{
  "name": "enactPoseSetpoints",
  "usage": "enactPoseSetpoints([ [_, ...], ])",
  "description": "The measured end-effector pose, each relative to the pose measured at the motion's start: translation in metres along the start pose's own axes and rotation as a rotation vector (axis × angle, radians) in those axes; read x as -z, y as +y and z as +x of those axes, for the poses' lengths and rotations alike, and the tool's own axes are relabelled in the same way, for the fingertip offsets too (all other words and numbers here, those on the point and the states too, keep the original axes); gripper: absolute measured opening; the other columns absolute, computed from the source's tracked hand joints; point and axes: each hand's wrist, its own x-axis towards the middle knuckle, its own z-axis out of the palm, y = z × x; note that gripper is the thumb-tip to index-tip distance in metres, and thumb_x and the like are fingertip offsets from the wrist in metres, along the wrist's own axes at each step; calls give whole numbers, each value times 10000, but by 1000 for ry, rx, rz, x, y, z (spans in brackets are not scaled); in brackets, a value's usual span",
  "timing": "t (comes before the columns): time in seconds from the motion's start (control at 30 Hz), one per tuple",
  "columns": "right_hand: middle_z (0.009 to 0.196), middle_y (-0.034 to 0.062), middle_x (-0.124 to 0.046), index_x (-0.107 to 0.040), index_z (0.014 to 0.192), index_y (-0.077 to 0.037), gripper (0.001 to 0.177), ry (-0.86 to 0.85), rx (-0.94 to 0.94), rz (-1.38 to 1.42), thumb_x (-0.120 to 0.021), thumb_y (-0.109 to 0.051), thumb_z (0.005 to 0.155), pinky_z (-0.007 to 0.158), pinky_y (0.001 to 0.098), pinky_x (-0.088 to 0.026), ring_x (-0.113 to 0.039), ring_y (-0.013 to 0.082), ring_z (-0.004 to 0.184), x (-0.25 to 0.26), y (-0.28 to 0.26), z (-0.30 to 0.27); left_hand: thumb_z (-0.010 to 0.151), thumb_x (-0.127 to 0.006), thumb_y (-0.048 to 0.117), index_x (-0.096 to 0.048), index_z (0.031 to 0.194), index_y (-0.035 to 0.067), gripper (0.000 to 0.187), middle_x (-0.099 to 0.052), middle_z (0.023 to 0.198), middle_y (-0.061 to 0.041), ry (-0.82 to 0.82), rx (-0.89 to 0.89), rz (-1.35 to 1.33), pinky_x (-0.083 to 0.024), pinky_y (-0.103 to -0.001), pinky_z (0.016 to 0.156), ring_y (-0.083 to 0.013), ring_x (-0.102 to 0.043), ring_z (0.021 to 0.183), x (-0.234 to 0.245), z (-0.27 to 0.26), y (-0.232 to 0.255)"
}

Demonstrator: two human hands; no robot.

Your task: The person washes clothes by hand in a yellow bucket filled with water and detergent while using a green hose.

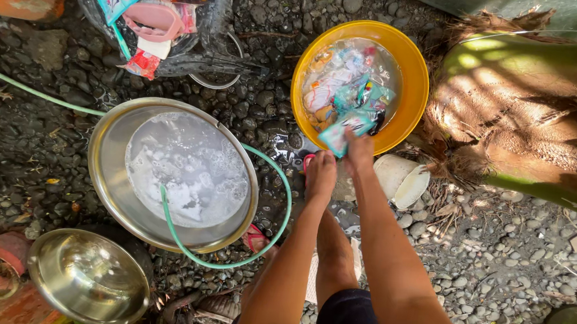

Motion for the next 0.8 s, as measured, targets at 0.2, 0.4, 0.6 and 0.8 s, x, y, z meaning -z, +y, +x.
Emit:
enactPoseSetpoints([
  [0.2,1018,80,-728,-672,1099,-18,126,-133,-79,48,-649,-97,1002,837,368,-597,-723,179,849,-4,-25,-25,1008,-517,439,-621,1019,53,401,-703,883,-106,-311,868,-1172,-613,-346,660,-215,-700,710,72,30,17],
  [0.4,983,102,-756,-697,1107,17,218,-297,-260,-116,-686,-150,967,816,349,-593,-731,198,823,-2,-49,-49,971,-631,425,-629,1226,11,485,-716,1044,-90,-570,691,-1182,-622,-377,715,-227,-730,854,134,59,16],
  [0.6,967,68,-740,-674,1107,-23,243,-353,-200,-182,-728,-199,948,743,342,-578,-697,158,788,-13,-33,-46,991,-660,266,-631,1279,21,379,-705,1144,-86,-665,555,-1575,-607,-359,894,-197,-709,1015,88,56,-14],
  [0.8,1003,113,-736,-728,1143,61,291,-84,-69,-327,-790,-185,1000,741,352,-528,-646,200,824,-8,7,-43,981,-614,325,-728,1111,-16,383,-727,1050,-266,-477,407,-415,-552,-498,860,-430,-698,1015,44,39,-38],
])
